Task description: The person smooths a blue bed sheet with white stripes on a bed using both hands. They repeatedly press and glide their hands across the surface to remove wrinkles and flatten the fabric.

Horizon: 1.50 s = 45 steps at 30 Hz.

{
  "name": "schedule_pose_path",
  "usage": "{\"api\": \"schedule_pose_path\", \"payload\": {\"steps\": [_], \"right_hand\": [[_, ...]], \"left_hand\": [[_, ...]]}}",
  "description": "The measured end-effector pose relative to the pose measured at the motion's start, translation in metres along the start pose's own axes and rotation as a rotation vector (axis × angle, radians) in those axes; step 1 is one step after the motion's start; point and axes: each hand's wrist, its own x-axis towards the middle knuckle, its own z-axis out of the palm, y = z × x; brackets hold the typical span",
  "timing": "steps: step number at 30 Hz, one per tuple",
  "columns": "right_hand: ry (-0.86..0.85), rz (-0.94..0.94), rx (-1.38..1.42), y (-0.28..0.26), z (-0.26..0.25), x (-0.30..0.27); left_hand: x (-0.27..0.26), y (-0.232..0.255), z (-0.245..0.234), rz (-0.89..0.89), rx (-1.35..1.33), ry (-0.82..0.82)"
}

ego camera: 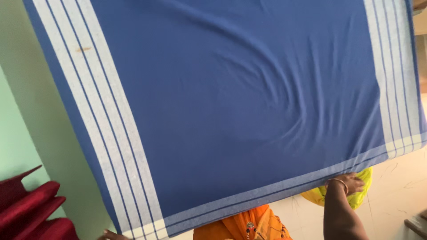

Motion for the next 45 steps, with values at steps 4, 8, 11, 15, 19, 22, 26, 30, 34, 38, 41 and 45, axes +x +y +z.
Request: {"api": "schedule_pose_path", "payload": {"steps": [4, 8, 11, 15, 19, 22, 26, 30, 34, 38, 41, 45], "right_hand": [[0.133, -0.475, 0.049, -0.049, 0.03, -0.012], [-0.3, -0.998, 0.015, -0.116, 0.049, -0.089], [-0.511, -1.297, -0.052, -0.146, 0.049, -0.188], [-0.644, -1.52, -0.023, -0.167, 0.036, -0.228], [-0.632, -1.481, -0.122, -0.183, 0.047, -0.147], [-0.567, -1.347, -0.195, -0.176, 0.058, -0.053], [-0.455, -1.131, -0.236, -0.15, 0.066, 0.071], [-0.411, -0.956, -0.136, -0.111, 0.075, 0.146], [-0.369, -0.94, -0.086, -0.094, 0.097, 0.159], [-0.37, -0.928, -0.057, -0.091, 0.107, 0.156], [-0.382, -0.932, -0.067, -0.093, 0.104, 0.158], [-0.418, -0.947, -0.099, -0.094, 0.104, 0.158]], "left_hand": [[0.0, 0.055, 0.024, 0.291, 0.112, 0.074], [-0.063, 0.158, 0.117, 0.787, 0.68, 0.073], [-0.165, 0.216, 0.189, 1.234, 0.409, -0.116], [-0.289, 0.256, 0.242, 1.429, 0.285, -0.364], [-0.318, 0.262, 0.247, 1.385, 0.404, -0.343], [-0.314, 0.258, 0.246, 1.393, 0.473, -0.299], [-0.314, 0.256, 0.249, 1.394, 0.49, -0.242], [-0.319, 0.255, 0.25, 1.355, 0.562, -0.216], [-0.333, 0.241, 0.255, 1.234, 0.48, -0.185], [-0.349, 0.236, 0.259, 1.145, 0.412, -0.148], [-0.354, 0.241, 0.253, 1.14, 0.438, -0.164], [-0.384, 0.245, 0.242, 1.052, 0.456, -0.213]]}}
